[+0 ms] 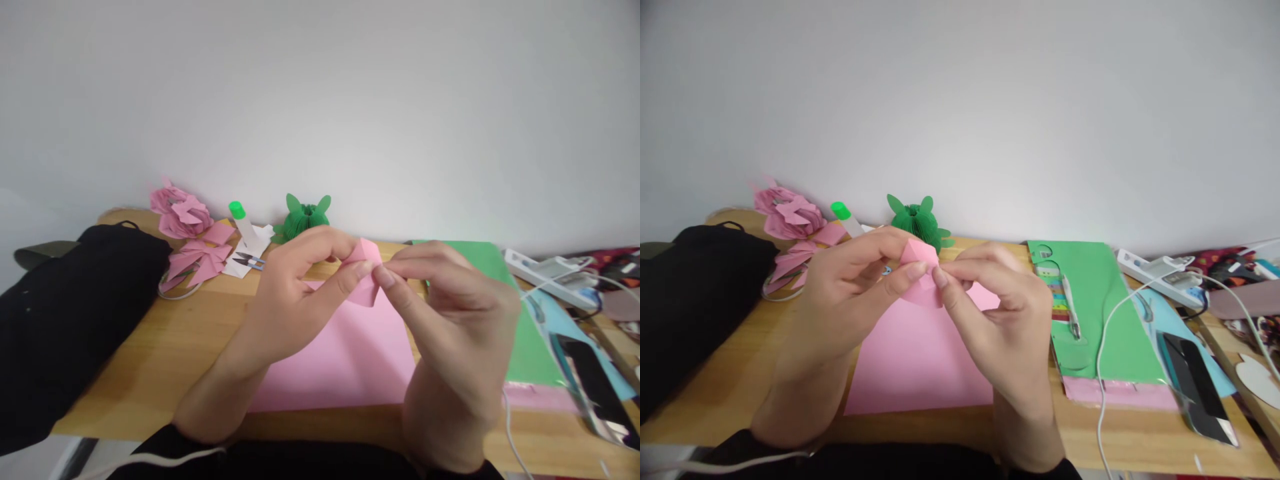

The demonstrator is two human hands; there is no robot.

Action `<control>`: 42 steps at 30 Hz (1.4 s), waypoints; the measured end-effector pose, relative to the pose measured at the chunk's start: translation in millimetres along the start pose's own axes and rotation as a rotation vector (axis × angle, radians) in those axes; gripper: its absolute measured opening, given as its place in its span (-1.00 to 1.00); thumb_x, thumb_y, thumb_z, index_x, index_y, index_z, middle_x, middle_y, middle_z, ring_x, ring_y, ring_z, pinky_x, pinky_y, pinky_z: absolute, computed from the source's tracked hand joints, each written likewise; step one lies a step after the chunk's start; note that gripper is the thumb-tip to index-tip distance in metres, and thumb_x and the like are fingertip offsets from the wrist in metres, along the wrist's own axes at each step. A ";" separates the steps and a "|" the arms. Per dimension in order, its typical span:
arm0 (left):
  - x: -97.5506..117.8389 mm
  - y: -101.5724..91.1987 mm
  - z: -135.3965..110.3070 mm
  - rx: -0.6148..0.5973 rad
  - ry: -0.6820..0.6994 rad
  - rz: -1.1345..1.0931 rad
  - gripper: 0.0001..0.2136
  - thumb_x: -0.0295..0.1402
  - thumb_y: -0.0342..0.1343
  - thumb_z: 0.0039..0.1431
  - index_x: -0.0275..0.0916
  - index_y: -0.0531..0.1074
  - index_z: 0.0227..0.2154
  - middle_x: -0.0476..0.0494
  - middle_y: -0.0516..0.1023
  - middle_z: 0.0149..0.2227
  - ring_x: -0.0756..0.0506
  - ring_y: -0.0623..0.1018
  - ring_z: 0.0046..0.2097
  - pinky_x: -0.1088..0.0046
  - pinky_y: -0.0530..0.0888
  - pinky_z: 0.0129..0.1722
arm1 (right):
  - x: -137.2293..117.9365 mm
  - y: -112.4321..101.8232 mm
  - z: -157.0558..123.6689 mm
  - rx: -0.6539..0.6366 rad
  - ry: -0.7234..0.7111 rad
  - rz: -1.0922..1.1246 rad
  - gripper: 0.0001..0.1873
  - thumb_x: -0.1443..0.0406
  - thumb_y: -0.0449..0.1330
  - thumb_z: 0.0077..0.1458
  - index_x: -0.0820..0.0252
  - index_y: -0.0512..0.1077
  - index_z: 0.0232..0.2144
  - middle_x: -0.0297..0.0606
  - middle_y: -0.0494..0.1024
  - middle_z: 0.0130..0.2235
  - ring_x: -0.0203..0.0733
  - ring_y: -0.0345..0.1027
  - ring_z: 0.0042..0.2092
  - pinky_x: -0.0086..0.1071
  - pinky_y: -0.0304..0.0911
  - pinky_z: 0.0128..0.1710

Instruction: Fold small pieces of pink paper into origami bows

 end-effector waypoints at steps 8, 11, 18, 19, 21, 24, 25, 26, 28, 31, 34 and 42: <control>0.3 0.2 0.2 0.015 0.007 -0.027 -0.88 -0.45 0.17 0.27 -0.18 0.49 -0.41 -0.02 0.56 -0.36 -0.03 0.53 -0.29 0.39 0.48 -0.27 | 5.9 -0.6 1.4 0.009 0.029 0.068 -0.78 0.49 0.36 0.06 0.02 0.60 -0.38 -0.42 0.56 -0.46 -0.29 0.42 -0.37 -0.33 0.38 -0.34; 0.5 0.4 -1.0 0.019 0.014 -0.022 -0.88 -0.44 0.18 0.26 -0.17 0.49 -0.41 -0.02 0.57 -0.35 -0.03 0.53 -0.28 0.38 0.49 -0.25 | 5.1 -0.9 0.8 0.021 0.027 0.065 -0.77 0.50 0.35 0.07 0.02 0.60 -0.39 -0.40 0.56 -0.44 -0.29 0.41 -0.37 -0.31 0.38 -0.33; 1.1 -0.3 -0.9 0.039 0.037 -0.003 -0.89 -0.45 0.19 0.26 -0.16 0.50 -0.40 0.00 0.58 -0.35 -0.04 0.55 -0.26 0.38 0.50 -0.23 | 6.2 0.0 0.6 0.018 0.048 0.087 -0.77 0.50 0.35 0.07 0.02 0.60 -0.37 -0.42 0.57 -0.44 -0.29 0.43 -0.35 -0.33 0.38 -0.31; 1.3 -0.5 -0.7 0.045 0.045 0.002 -0.89 -0.45 0.19 0.25 -0.16 0.50 -0.40 0.00 0.58 -0.35 -0.03 0.55 -0.27 0.38 0.50 -0.23 | 6.8 0.3 0.7 0.016 0.053 0.094 -0.77 0.50 0.35 0.07 0.02 0.60 -0.37 -0.42 0.57 -0.43 -0.29 0.43 -0.35 -0.32 0.38 -0.31; 2.0 -0.4 -0.2 0.049 0.069 0.014 -0.88 -0.47 0.19 0.25 -0.16 0.50 -0.41 0.00 0.58 -0.35 -0.03 0.54 -0.27 0.38 0.49 -0.25 | 7.4 0.8 0.7 0.018 0.050 0.100 -0.78 0.49 0.35 0.08 0.03 0.60 -0.37 -0.41 0.57 -0.42 -0.29 0.43 -0.35 -0.31 0.38 -0.31; 2.4 1.0 0.3 0.041 0.095 0.019 -0.87 -0.49 0.18 0.25 -0.19 0.51 -0.41 -0.02 0.58 -0.35 -0.03 0.54 -0.27 0.38 0.49 -0.25 | 7.8 1.0 0.4 0.025 0.032 0.100 -0.78 0.51 0.35 0.07 0.05 0.60 -0.38 -0.41 0.56 -0.45 -0.28 0.42 -0.37 -0.30 0.36 -0.30; 2.3 1.6 0.4 0.036 0.097 0.011 -0.88 -0.49 0.18 0.25 -0.20 0.51 -0.40 -0.02 0.58 -0.35 -0.03 0.54 -0.27 0.38 0.49 -0.24 | 8.0 1.0 0.2 0.026 0.028 0.103 -0.77 0.51 0.35 0.07 0.05 0.60 -0.38 -0.41 0.56 -0.45 -0.28 0.43 -0.36 -0.29 0.36 -0.30; 2.2 1.9 0.4 0.037 0.097 0.001 -0.88 -0.50 0.18 0.25 -0.21 0.51 -0.40 -0.03 0.58 -0.35 -0.03 0.54 -0.26 0.38 0.49 -0.23 | 8.3 1.1 0.1 0.028 0.026 0.107 -0.77 0.52 0.35 0.07 0.05 0.60 -0.38 -0.41 0.56 -0.44 -0.27 0.43 -0.36 -0.29 0.36 -0.29; 2.1 1.9 0.0 0.049 0.097 -0.012 -0.89 -0.50 0.18 0.25 -0.21 0.50 -0.39 -0.02 0.57 -0.36 -0.03 0.54 -0.26 0.39 0.48 -0.23 | 9.4 1.3 0.0 0.031 0.028 0.124 -0.76 0.52 0.35 0.07 0.04 0.61 -0.37 -0.40 0.57 -0.42 -0.26 0.45 -0.33 -0.28 0.38 -0.27; 1.8 1.1 -0.9 0.073 0.094 -0.008 -0.88 -0.48 0.20 0.24 -0.20 0.49 -0.42 0.00 0.56 -0.37 -0.02 0.53 -0.27 0.40 0.47 -0.25 | 11.1 2.1 -0.1 0.036 0.034 0.153 -0.75 0.52 0.34 0.08 0.02 0.61 -0.34 -0.40 0.58 -0.38 -0.25 0.47 -0.31 -0.27 0.41 -0.25; 0.7 1.1 -1.6 0.081 0.087 -0.002 -0.87 -0.46 0.20 0.25 -0.19 0.48 -0.42 0.01 0.55 -0.36 -0.02 0.53 -0.26 0.40 0.47 -0.24 | 11.7 3.3 -0.3 0.035 0.038 0.167 -0.74 0.52 0.33 0.08 0.02 0.61 -0.33 -0.40 0.58 -0.37 -0.25 0.49 -0.29 -0.26 0.41 -0.25; 0.0 0.8 -2.2 0.127 0.078 -0.013 -0.87 -0.44 0.21 0.25 -0.16 0.48 -0.43 0.03 0.54 -0.36 -0.03 0.51 -0.27 0.36 0.48 -0.21 | 11.1 3.6 0.4 0.049 0.044 0.148 -0.82 0.48 0.34 0.08 0.07 0.59 -0.37 -0.42 0.56 -0.41 -0.30 0.44 -0.34 -0.33 0.38 -0.30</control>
Point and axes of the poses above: each hand's wrist, its own z-axis towards the middle knuckle, its own y-axis out of the palm, x = y × z, the point moved 5 cm from there along z, towards the middle knuckle
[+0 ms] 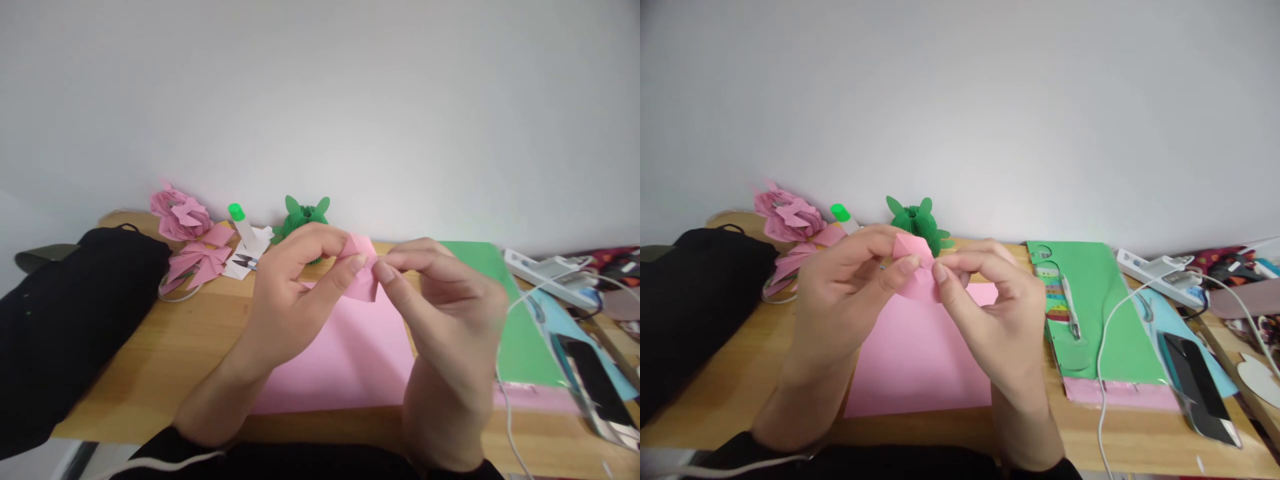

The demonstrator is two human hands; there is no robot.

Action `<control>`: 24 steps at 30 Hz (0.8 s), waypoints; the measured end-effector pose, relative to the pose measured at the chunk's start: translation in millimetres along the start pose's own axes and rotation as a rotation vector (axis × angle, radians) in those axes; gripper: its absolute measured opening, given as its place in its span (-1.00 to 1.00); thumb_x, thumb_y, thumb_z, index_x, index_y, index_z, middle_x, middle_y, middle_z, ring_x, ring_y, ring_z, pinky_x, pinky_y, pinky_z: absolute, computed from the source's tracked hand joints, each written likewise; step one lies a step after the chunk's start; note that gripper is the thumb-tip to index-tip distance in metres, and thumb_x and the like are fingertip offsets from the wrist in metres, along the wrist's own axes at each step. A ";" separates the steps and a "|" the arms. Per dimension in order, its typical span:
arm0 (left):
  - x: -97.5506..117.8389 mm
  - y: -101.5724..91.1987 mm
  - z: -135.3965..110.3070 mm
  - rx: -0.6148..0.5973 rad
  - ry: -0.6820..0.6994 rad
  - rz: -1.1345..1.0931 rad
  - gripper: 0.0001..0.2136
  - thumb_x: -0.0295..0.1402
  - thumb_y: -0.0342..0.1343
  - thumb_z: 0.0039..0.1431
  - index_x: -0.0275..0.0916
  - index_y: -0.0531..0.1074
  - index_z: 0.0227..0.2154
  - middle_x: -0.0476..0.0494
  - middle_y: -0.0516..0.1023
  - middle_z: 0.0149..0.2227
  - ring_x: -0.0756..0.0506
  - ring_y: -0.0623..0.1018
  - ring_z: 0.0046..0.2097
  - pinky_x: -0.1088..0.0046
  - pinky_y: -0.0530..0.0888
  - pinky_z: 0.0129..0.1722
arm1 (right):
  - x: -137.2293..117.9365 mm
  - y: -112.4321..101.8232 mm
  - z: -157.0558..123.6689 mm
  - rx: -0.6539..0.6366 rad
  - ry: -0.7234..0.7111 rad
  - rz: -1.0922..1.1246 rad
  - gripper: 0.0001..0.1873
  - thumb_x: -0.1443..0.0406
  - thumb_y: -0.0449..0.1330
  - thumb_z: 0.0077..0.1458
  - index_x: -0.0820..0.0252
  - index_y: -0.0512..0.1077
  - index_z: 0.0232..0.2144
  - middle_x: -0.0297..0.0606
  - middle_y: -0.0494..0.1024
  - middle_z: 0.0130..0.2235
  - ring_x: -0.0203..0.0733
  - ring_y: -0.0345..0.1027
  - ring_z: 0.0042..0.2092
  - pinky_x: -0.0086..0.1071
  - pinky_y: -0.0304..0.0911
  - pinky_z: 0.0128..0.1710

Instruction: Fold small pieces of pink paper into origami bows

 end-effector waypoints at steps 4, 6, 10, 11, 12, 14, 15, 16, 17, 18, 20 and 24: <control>0.3 -0.8 -1.2 0.011 0.008 -0.012 -0.88 -0.45 0.21 0.24 -0.15 0.49 -0.42 0.01 0.56 -0.33 -0.04 0.53 -0.24 0.36 0.48 -0.18 | -1.1 0.0 0.0 -0.007 -0.014 0.014 -0.81 0.49 0.33 0.10 0.07 0.59 -0.37 -0.41 0.57 -0.40 -0.30 0.43 -0.33 -0.34 0.37 -0.30; 0.1 -1.6 -1.8 0.030 0.009 -0.018 -0.88 -0.46 0.21 0.24 -0.14 0.50 -0.41 0.03 0.56 -0.32 -0.03 0.53 -0.23 0.36 0.49 -0.16 | -1.2 -0.4 -0.2 -0.012 -0.005 0.015 -0.81 0.49 0.32 0.10 0.07 0.58 -0.37 -0.41 0.57 -0.39 -0.31 0.43 -0.33 -0.36 0.37 -0.29; -0.6 -1.5 -2.0 0.043 -0.002 -0.046 -0.87 -0.48 0.20 0.25 -0.12 0.51 -0.39 0.05 0.58 -0.30 -0.03 0.55 -0.21 0.37 0.50 -0.13 | -0.7 -1.7 -0.2 -0.017 0.012 -0.003 -0.81 0.49 0.31 0.11 0.08 0.57 -0.39 -0.43 0.56 -0.40 -0.34 0.41 -0.33 -0.40 0.35 -0.29; -0.4 -1.3 -1.8 0.042 -0.003 -0.051 -0.87 -0.48 0.20 0.26 -0.12 0.52 -0.39 0.04 0.58 -0.30 -0.03 0.55 -0.21 0.36 0.50 -0.12 | -0.5 -1.8 0.0 -0.018 0.015 -0.003 -0.81 0.49 0.31 0.11 0.08 0.56 -0.40 -0.43 0.56 -0.40 -0.35 0.41 -0.33 -0.41 0.34 -0.29; -0.1 -1.3 -1.7 0.043 -0.002 -0.054 -0.88 -0.47 0.21 0.26 -0.13 0.52 -0.39 0.04 0.58 -0.30 -0.03 0.55 -0.21 0.36 0.50 -0.12 | -0.3 -1.8 0.1 -0.018 0.016 0.001 -0.81 0.49 0.31 0.11 0.08 0.56 -0.39 -0.43 0.56 -0.39 -0.35 0.41 -0.32 -0.41 0.34 -0.28; 0.7 -2.1 -1.5 0.054 0.001 -0.056 -0.88 -0.44 0.21 0.27 -0.14 0.52 -0.39 0.04 0.58 -0.31 -0.02 0.56 -0.22 0.37 0.51 -0.12 | 0.2 -1.5 0.3 -0.019 0.023 0.012 -0.81 0.48 0.31 0.12 0.07 0.57 -0.38 -0.43 0.57 -0.38 -0.35 0.41 -0.31 -0.41 0.34 -0.27; 1.1 -2.6 -1.3 0.061 0.005 -0.055 -0.88 -0.44 0.20 0.27 -0.14 0.52 -0.39 0.03 0.59 -0.31 -0.02 0.56 -0.23 0.37 0.51 -0.13 | 0.5 -1.3 0.3 -0.021 0.028 0.016 -0.82 0.48 0.31 0.12 0.07 0.57 -0.37 -0.43 0.57 -0.38 -0.35 0.41 -0.31 -0.41 0.34 -0.27; 1.4 -3.2 -1.1 0.068 0.007 -0.053 -0.88 -0.43 0.20 0.27 -0.15 0.53 -0.39 0.02 0.59 -0.31 -0.02 0.56 -0.23 0.37 0.52 -0.13 | 0.8 -1.0 0.3 -0.023 0.032 0.019 -0.82 0.48 0.31 0.12 0.07 0.57 -0.37 -0.44 0.57 -0.38 -0.35 0.40 -0.31 -0.41 0.34 -0.27; 1.7 -3.7 -0.9 0.074 0.012 -0.053 -0.89 -0.43 0.20 0.27 -0.15 0.53 -0.39 0.02 0.59 -0.31 -0.03 0.56 -0.23 0.36 0.52 -0.14 | 0.8 -1.1 0.2 -0.022 0.034 0.022 -0.82 0.48 0.31 0.12 0.07 0.57 -0.37 -0.44 0.57 -0.39 -0.36 0.40 -0.32 -0.41 0.33 -0.27; 1.8 -3.8 -0.6 0.076 0.013 -0.055 -0.89 -0.44 0.20 0.27 -0.16 0.54 -0.39 0.01 0.59 -0.31 -0.03 0.56 -0.23 0.36 0.53 -0.15 | 0.8 -1.2 0.0 -0.019 0.036 0.023 -0.82 0.47 0.31 0.12 0.07 0.57 -0.37 -0.44 0.56 -0.39 -0.36 0.40 -0.32 -0.41 0.33 -0.27; 2.2 -3.8 0.1 0.078 0.024 -0.062 -0.89 -0.45 0.21 0.26 -0.16 0.54 -0.39 0.00 0.59 -0.32 -0.04 0.56 -0.24 0.37 0.53 -0.18 | 0.6 -1.6 0.0 -0.015 0.033 0.026 -0.82 0.47 0.31 0.13 0.07 0.57 -0.38 -0.44 0.56 -0.40 -0.35 0.40 -0.32 -0.41 0.33 -0.28; 3.3 -2.3 0.8 0.067 0.042 -0.069 -0.88 -0.47 0.21 0.25 -0.17 0.53 -0.40 0.01 0.60 -0.32 -0.02 0.56 -0.24 0.39 0.53 -0.18 | 0.5 -1.0 0.5 -0.032 0.030 0.030 -0.82 0.47 0.31 0.12 0.06 0.57 -0.37 -0.43 0.56 -0.39 -0.33 0.40 -0.33 -0.38 0.33 -0.26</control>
Point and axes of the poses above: each hand's wrist, its own z-axis towards the middle knuckle, its own y-axis out of the palm, x = y × z, the point moved 5 cm from there along z, towards the middle knuckle
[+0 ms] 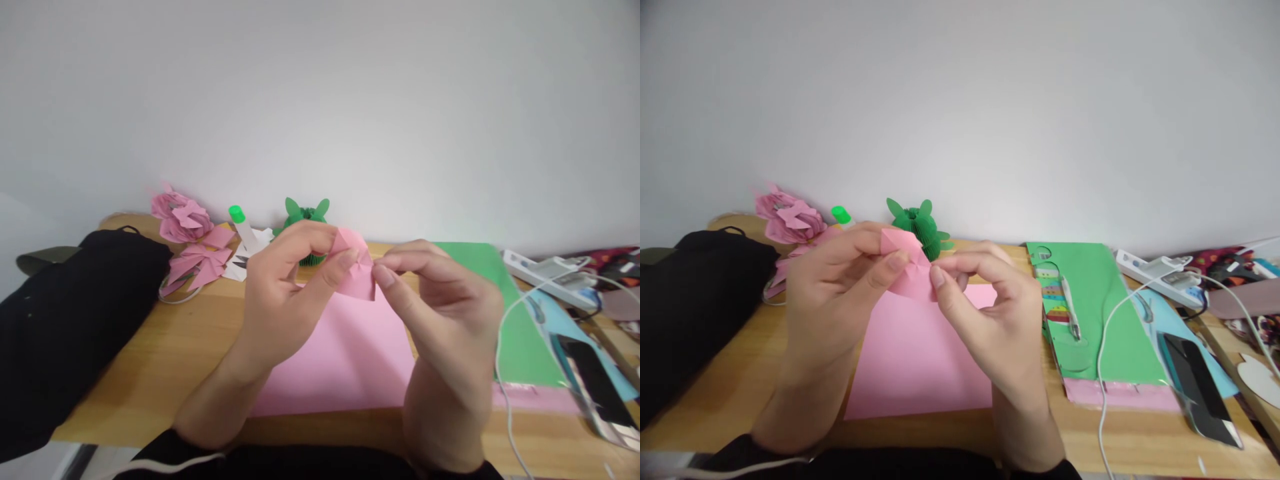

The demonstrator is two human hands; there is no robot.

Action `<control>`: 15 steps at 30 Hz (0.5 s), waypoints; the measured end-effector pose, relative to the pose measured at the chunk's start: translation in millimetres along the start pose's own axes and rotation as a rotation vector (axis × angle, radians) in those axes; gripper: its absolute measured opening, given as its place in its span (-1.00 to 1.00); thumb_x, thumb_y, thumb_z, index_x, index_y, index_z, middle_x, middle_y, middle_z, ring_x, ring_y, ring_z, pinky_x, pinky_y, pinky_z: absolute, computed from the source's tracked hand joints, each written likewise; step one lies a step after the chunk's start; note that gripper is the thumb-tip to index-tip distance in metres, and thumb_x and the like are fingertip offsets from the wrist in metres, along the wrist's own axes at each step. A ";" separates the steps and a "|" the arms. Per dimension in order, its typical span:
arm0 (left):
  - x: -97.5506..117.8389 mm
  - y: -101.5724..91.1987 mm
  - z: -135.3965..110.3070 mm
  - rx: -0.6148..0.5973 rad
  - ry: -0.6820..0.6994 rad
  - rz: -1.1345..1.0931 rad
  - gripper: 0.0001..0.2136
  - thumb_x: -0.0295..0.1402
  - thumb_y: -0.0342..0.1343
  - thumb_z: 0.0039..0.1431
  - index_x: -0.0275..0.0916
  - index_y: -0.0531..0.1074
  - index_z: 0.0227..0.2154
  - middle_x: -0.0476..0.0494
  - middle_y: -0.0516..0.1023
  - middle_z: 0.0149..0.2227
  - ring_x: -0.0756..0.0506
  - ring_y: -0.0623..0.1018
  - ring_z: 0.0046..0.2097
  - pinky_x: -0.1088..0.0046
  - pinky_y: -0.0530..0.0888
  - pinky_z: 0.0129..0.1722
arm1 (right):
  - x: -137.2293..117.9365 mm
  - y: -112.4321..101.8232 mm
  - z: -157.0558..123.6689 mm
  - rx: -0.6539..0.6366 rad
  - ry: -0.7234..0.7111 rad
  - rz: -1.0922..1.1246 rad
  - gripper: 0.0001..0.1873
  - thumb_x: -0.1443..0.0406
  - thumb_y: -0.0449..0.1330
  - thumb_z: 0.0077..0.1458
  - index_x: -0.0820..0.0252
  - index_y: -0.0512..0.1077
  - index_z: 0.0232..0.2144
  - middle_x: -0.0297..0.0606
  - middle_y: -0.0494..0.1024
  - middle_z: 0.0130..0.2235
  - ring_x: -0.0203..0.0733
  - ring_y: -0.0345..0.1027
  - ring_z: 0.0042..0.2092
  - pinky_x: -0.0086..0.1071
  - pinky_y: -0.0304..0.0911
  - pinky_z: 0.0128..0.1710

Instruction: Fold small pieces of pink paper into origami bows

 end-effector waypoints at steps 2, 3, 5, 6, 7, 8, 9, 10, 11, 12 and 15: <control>1.3 0.7 -0.3 -0.007 0.016 -0.015 -0.88 -0.48 0.21 0.26 -0.17 0.52 -0.40 0.02 0.61 -0.32 -0.01 0.57 -0.23 0.40 0.54 -0.17 | -0.5 -0.2 0.2 0.002 -0.010 -0.007 -0.83 0.46 0.32 0.11 0.07 0.57 -0.38 -0.42 0.56 -0.40 -0.32 0.40 -0.33 -0.37 0.34 -0.27; 1.3 0.8 -0.7 -0.009 0.010 -0.025 -0.87 -0.48 0.21 0.26 -0.16 0.52 -0.40 0.02 0.61 -0.31 -0.02 0.57 -0.23 0.40 0.54 -0.15 | -0.9 -0.5 0.3 0.005 -0.017 -0.014 -0.83 0.46 0.32 0.11 0.07 0.57 -0.39 -0.42 0.55 -0.41 -0.32 0.40 -0.34 -0.36 0.34 -0.27; -0.8 0.8 -1.4 -0.018 -0.038 -0.037 -0.87 -0.46 0.20 0.26 -0.16 0.51 -0.40 0.02 0.60 -0.30 -0.02 0.57 -0.21 0.38 0.53 -0.12 | -2.1 -1.0 0.8 0.007 -0.033 -0.028 -0.82 0.47 0.31 0.11 0.08 0.56 -0.40 -0.41 0.54 -0.43 -0.30 0.40 -0.35 -0.35 0.35 -0.29; -2.5 0.8 -1.7 -0.024 -0.071 -0.034 -0.88 -0.46 0.20 0.27 -0.16 0.51 -0.40 0.02 0.60 -0.30 -0.03 0.56 -0.21 0.37 0.53 -0.11 | -3.0 -1.0 1.2 0.001 -0.042 -0.035 -0.82 0.48 0.30 0.10 0.08 0.56 -0.40 -0.41 0.54 -0.43 -0.30 0.40 -0.35 -0.35 0.35 -0.30; -4.1 0.8 -1.9 -0.032 -0.097 -0.027 -0.88 -0.45 0.20 0.26 -0.15 0.50 -0.40 0.02 0.58 -0.30 -0.03 0.56 -0.22 0.37 0.52 -0.11 | -3.7 -0.7 1.7 -0.010 -0.048 -0.042 -0.81 0.49 0.29 0.10 0.08 0.55 -0.40 -0.41 0.54 -0.43 -0.30 0.40 -0.36 -0.36 0.36 -0.32; -5.0 1.0 -1.9 -0.041 -0.110 -0.019 -0.88 -0.45 0.21 0.26 -0.15 0.50 -0.40 0.01 0.57 -0.31 -0.03 0.55 -0.23 0.37 0.51 -0.12 | -4.4 -0.3 2.3 -0.023 -0.050 -0.051 -0.81 0.49 0.30 0.09 0.09 0.55 -0.40 -0.41 0.55 -0.43 -0.31 0.40 -0.37 -0.37 0.36 -0.33; -5.3 1.3 -1.6 -0.051 -0.109 -0.013 -0.88 -0.46 0.21 0.25 -0.16 0.50 -0.41 0.01 0.57 -0.32 -0.03 0.54 -0.23 0.37 0.51 -0.14 | -4.9 0.4 2.9 -0.038 -0.050 -0.062 -0.82 0.49 0.30 0.08 0.09 0.55 -0.40 -0.41 0.55 -0.43 -0.31 0.41 -0.37 -0.37 0.36 -0.34; -5.4 1.7 -1.2 -0.060 -0.105 -0.011 -0.88 -0.46 0.21 0.24 -0.16 0.50 -0.41 0.01 0.56 -0.33 -0.04 0.54 -0.24 0.37 0.50 -0.15 | -5.4 1.2 3.3 -0.051 -0.049 -0.075 -0.82 0.49 0.31 0.07 0.10 0.55 -0.41 -0.41 0.55 -0.44 -0.31 0.41 -0.37 -0.38 0.36 -0.35; -5.4 2.2 -0.7 -0.067 -0.102 -0.013 -0.88 -0.46 0.21 0.23 -0.17 0.51 -0.42 0.00 0.56 -0.33 -0.05 0.54 -0.24 0.37 0.50 -0.17 | -5.8 2.0 3.4 -0.062 -0.050 -0.088 -0.83 0.48 0.32 0.06 0.10 0.54 -0.42 -0.41 0.54 -0.45 -0.31 0.41 -0.37 -0.38 0.36 -0.37; -5.7 2.7 -0.2 -0.072 -0.108 -0.019 -0.89 -0.45 0.21 0.23 -0.17 0.51 -0.42 -0.01 0.57 -0.33 -0.05 0.55 -0.24 0.36 0.50 -0.18 | -6.0 2.6 3.3 -0.064 -0.050 -0.097 -0.84 0.48 0.32 0.06 0.11 0.53 -0.44 -0.41 0.53 -0.46 -0.31 0.40 -0.38 -0.39 0.35 -0.37; -6.9 3.4 0.7 -0.066 -0.157 -0.055 -0.95 -0.37 0.23 0.23 -0.16 0.54 -0.35 -0.03 0.60 -0.31 -0.06 0.55 -0.25 0.35 0.50 -0.19 | -4.2 2.4 1.2 -0.003 -0.030 -0.098 -0.83 0.46 0.33 0.07 0.13 0.51 -0.48 -0.41 0.51 -0.47 -0.32 0.39 -0.38 -0.38 0.32 -0.37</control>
Point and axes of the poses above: each hand's wrist, its own z-axis towards the middle knuckle, its own y-axis out of the palm, x = y × z, the point moved 5 cm from there along z, towards the middle knuckle
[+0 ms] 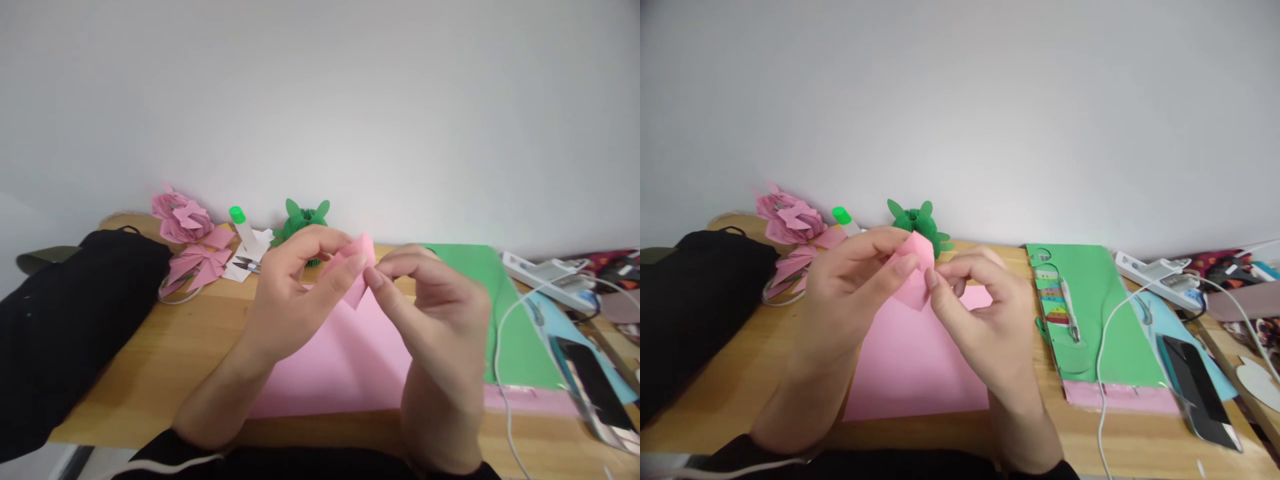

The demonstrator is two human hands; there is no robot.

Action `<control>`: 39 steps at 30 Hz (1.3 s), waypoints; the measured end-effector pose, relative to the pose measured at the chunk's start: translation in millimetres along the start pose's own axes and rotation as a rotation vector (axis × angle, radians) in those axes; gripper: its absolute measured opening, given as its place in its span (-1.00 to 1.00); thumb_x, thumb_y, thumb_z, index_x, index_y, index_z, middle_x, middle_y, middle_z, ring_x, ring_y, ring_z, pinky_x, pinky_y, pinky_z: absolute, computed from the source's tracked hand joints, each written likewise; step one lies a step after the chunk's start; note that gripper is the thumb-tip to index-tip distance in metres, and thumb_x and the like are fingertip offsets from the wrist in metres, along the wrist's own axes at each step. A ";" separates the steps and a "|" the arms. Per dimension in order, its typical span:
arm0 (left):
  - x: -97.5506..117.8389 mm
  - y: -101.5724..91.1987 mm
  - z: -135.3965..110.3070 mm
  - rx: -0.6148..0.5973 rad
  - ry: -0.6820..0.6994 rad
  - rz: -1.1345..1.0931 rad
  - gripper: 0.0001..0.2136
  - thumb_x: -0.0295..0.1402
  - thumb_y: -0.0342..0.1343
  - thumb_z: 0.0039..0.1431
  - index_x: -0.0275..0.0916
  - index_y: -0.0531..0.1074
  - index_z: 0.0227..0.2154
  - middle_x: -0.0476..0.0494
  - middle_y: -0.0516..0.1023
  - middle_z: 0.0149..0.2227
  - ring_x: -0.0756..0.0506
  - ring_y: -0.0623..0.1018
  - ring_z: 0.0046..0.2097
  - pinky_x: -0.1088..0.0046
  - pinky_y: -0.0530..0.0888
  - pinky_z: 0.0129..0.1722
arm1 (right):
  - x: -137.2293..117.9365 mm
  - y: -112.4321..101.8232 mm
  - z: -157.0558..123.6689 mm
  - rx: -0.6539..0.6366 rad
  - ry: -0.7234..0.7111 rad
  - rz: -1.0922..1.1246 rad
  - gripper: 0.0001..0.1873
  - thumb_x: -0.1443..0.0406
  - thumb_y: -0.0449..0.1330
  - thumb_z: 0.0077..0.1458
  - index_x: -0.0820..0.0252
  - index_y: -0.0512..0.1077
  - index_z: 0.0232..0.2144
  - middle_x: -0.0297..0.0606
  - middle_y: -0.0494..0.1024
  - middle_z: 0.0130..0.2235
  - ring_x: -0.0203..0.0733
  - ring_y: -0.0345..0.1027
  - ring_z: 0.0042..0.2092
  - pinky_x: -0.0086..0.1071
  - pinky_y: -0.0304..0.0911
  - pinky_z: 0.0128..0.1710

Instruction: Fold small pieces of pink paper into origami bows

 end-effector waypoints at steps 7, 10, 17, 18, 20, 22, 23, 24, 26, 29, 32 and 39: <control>-1.9 3.9 -1.9 -0.010 -0.056 -0.044 -0.95 -0.41 0.27 0.17 -0.17 0.57 -0.41 -0.06 0.61 -0.14 -0.09 0.56 -0.04 0.34 0.51 -0.01 | 4.7 1.1 -5.1 0.109 0.032 0.040 -0.86 0.41 0.31 0.14 0.11 0.55 -0.44 -0.34 0.58 -0.40 -0.24 0.45 -0.33 -0.32 0.34 -0.34; -4.5 3.7 -1.4 0.022 -0.090 -0.063 -0.96 -0.40 0.26 0.17 -0.17 0.58 -0.38 -0.06 0.62 -0.20 -0.08 0.58 -0.12 0.35 0.53 -0.09 | -0.6 -1.9 -4.7 0.142 -0.033 -0.033 -0.86 0.42 0.31 0.14 0.07 0.55 -0.41 -0.34 0.58 -0.39 -0.22 0.44 -0.32 -0.29 0.35 -0.34; -3.1 3.3 0.8 0.006 -0.096 -0.090 -0.92 -0.46 0.25 0.13 -0.15 0.61 -0.36 -0.04 0.62 -0.26 -0.05 0.59 -0.17 0.47 0.56 -0.22 | -16.9 -5.0 -5.3 0.148 -0.317 -0.216 -0.64 0.50 0.33 0.04 0.03 0.61 -0.13 -0.17 0.55 -0.12 -0.11 0.47 -0.14 -0.15 0.42 -0.19; -2.8 3.0 0.5 0.007 -0.094 -0.086 -0.91 -0.47 0.25 0.12 -0.15 0.61 -0.36 -0.04 0.63 -0.25 -0.06 0.59 -0.17 0.47 0.57 -0.22 | -16.9 -4.1 -5.4 0.134 -0.316 -0.240 -0.62 0.50 0.33 0.04 0.02 0.60 -0.12 -0.16 0.55 -0.09 -0.09 0.47 -0.13 -0.14 0.42 -0.19; -2.5 2.3 -0.2 0.014 -0.089 -0.076 -0.90 -0.48 0.25 0.12 -0.15 0.62 -0.36 -0.05 0.64 -0.23 -0.07 0.60 -0.15 0.45 0.58 -0.19 | -16.4 -2.5 -5.5 0.115 -0.301 -0.270 -0.61 0.49 0.32 0.05 -0.01 0.59 -0.10 -0.18 0.56 -0.08 -0.08 0.48 -0.12 -0.12 0.42 -0.19; -2.7 1.7 -0.9 0.018 -0.085 -0.076 -0.92 -0.47 0.26 0.13 -0.15 0.61 -0.40 -0.06 0.64 -0.21 -0.08 0.60 -0.15 0.44 0.59 -0.17 | -16.7 -1.6 -5.5 0.106 -0.297 -0.282 -0.60 0.48 0.31 0.06 -0.02 0.58 -0.09 -0.22 0.58 -0.13 -0.10 0.48 -0.14 -0.13 0.41 -0.18; -2.8 1.6 -1.2 0.018 -0.083 -0.080 -0.92 -0.45 0.26 0.14 -0.16 0.61 -0.42 -0.06 0.63 -0.21 -0.08 0.60 -0.15 0.45 0.60 -0.17 | -17.0 -1.4 -5.5 0.106 -0.298 -0.285 -0.60 0.48 0.31 0.06 -0.02 0.58 -0.08 -0.25 0.59 -0.15 -0.11 0.49 -0.16 -0.13 0.41 -0.18; -3.0 1.5 -1.4 0.017 -0.081 -0.086 -0.91 -0.45 0.26 0.15 -0.16 0.61 -0.43 -0.07 0.63 -0.21 -0.08 0.60 -0.14 0.45 0.60 -0.18 | -17.1 -1.2 -5.4 0.103 -0.296 -0.288 -0.60 0.48 0.31 0.07 -0.03 0.58 -0.08 -0.27 0.60 -0.17 -0.12 0.49 -0.17 -0.14 0.41 -0.18; -3.4 1.6 -1.5 0.018 -0.086 -0.095 -0.91 -0.44 0.27 0.16 -0.16 0.62 -0.43 -0.07 0.63 -0.20 -0.08 0.61 -0.13 0.43 0.61 -0.15 | -17.1 -1.2 -5.2 0.105 -0.293 -0.288 -0.59 0.50 0.30 0.07 -0.04 0.58 -0.08 -0.30 0.62 -0.18 -0.15 0.49 -0.18 -0.17 0.41 -0.18; -4.0 2.6 -1.5 0.009 -0.109 -0.110 -0.92 -0.45 0.27 0.17 -0.15 0.65 -0.36 -0.07 0.63 -0.17 -0.10 0.62 -0.10 0.37 0.61 -0.07 | -16.6 -1.4 -5.1 0.115 -0.284 -0.261 -0.58 0.51 0.32 0.06 -0.01 0.58 -0.08 -0.31 0.64 -0.17 -0.17 0.51 -0.18 -0.20 0.42 -0.18; -3.6 4.4 -1.5 -0.016 -0.122 -0.143 -0.92 -0.45 0.27 0.17 -0.15 0.65 -0.34 -0.08 0.65 -0.17 -0.10 0.62 -0.08 0.39 0.61 -0.08 | -15.5 -1.8 -5.0 0.130 -0.263 -0.252 -0.63 0.48 0.33 0.07 -0.01 0.58 -0.11 -0.31 0.66 -0.18 -0.16 0.53 -0.18 -0.20 0.45 -0.17; -2.7 5.5 -2.2 -0.027 -0.138 -0.154 -0.93 -0.42 0.28 0.18 -0.16 0.65 -0.30 -0.11 0.67 -0.15 -0.15 0.63 -0.03 0.32 0.61 -0.04 | -14.7 -2.4 -5.3 0.107 -0.273 -0.254 -0.62 0.47 0.34 0.06 -0.05 0.59 -0.11 -0.32 0.69 -0.15 -0.12 0.57 -0.17 -0.17 0.51 -0.17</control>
Point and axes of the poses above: each hand's wrist, its own z-axis towards the middle knuckle, its own y-axis out of the palm, x = y × z, the point moved 5 cm from there along z, towards the middle knuckle
